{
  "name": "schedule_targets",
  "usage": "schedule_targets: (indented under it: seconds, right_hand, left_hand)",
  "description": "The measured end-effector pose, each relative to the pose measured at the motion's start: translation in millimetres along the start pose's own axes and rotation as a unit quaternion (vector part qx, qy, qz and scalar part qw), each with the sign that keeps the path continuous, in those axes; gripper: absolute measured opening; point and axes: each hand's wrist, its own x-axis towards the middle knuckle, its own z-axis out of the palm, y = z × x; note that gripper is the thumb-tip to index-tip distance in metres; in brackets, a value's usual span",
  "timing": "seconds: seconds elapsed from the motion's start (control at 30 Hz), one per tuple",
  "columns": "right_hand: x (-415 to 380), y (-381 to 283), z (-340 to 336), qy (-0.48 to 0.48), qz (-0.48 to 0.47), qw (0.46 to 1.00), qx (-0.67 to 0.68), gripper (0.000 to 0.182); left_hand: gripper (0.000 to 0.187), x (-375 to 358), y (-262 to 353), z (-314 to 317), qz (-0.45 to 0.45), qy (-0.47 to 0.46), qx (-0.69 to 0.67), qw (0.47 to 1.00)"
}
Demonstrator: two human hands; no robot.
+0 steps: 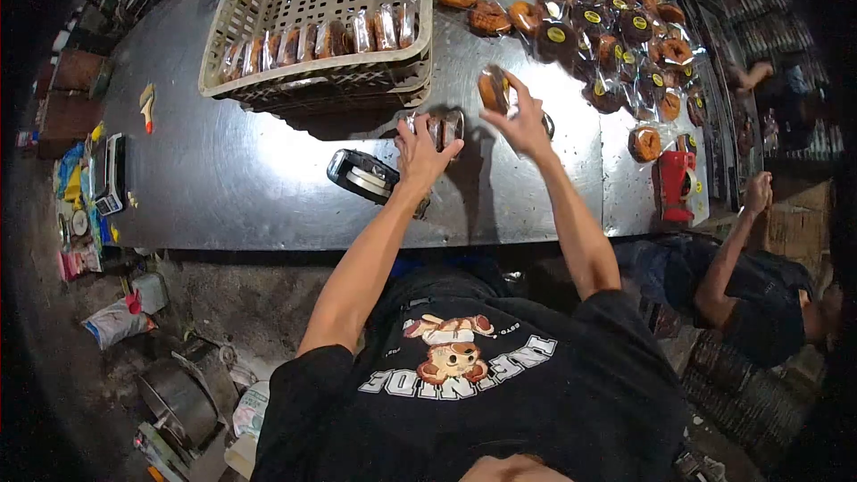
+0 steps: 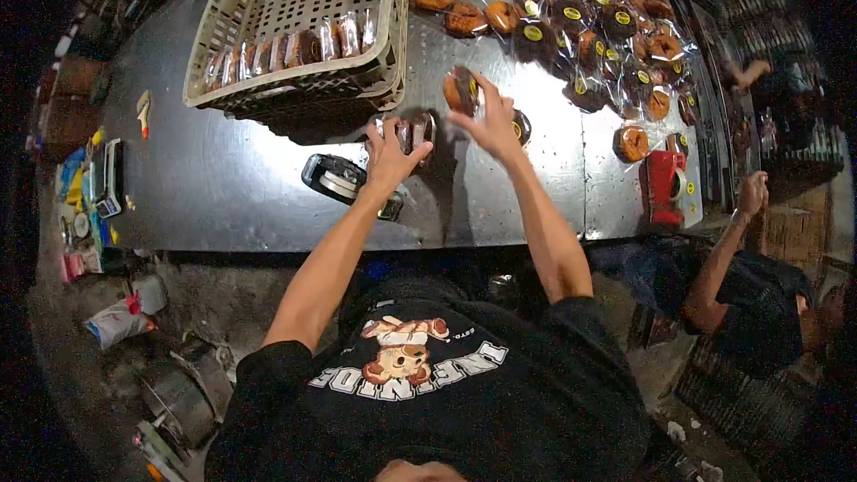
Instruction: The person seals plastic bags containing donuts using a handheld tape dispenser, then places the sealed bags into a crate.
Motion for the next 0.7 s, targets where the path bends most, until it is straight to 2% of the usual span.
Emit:
schedule_targets:
  seconds: [0.07,0.13,0.17,0.23,0.27,0.3,0.4,0.43,0.53,0.57,0.67,0.7]
  right_hand:
    - [-26,21,15,0.053,-0.181,0.98,0.069,0.084]
    - [-43,22,26,0.013,-0.228,0.972,-0.054,0.085]
    - [-51,32,47,-0.034,-0.18,0.983,0.026,0.079]
    - [-54,28,49,-0.057,-0.124,0.975,0.178,0.075]
    - [-55,26,50,-0.071,-0.097,0.96,0.255,0.072]
    - [-55,23,44,-0.113,-0.041,0.91,0.397,0.063]
    - [-58,15,45,-0.076,-0.036,0.916,0.391,0.051]
    - [-61,9,44,-0.062,-0.09,0.937,0.331,0.049]
    - [-60,24,57,-0.024,-0.116,0.949,0.291,0.058]
    - [-54,49,75,-0.027,-0.118,0.934,0.335,0.066]
    - [-57,44,68,-0.058,-0.082,0.921,0.377,0.067]
    - [-55,50,66,-0.068,-0.111,0.939,0.317,0.067]
  left_hand:
    - [0.084,-1,3,-3,0.002,-0.008,-0.001,1.0]
    - [0.079,0,4,1,0.018,-0.008,0.016,1.0]
    - [0.073,1,7,2,0.002,-0.032,0.009,0.999]
    - [0.071,4,-3,8,0.034,-0.001,0.016,0.999]
    - [0.071,5,-10,9,0.048,0.017,0.021,0.998]
    - [0.072,3,-8,10,0.039,0.027,0.022,0.999]
    - [0.071,-1,-5,11,0.056,0.031,0.027,0.998]
    - [0.075,0,-6,11,0.052,0.013,0.028,0.998]
    - [0.074,1,-12,19,0.058,0.034,0.025,0.997]
    - [0.078,3,-13,24,0.043,0.036,0.036,0.998]
    - [0.088,-10,21,18,-0.016,0.024,0.049,0.998]
    - [0.099,-12,27,20,-0.033,0.018,0.053,0.998]
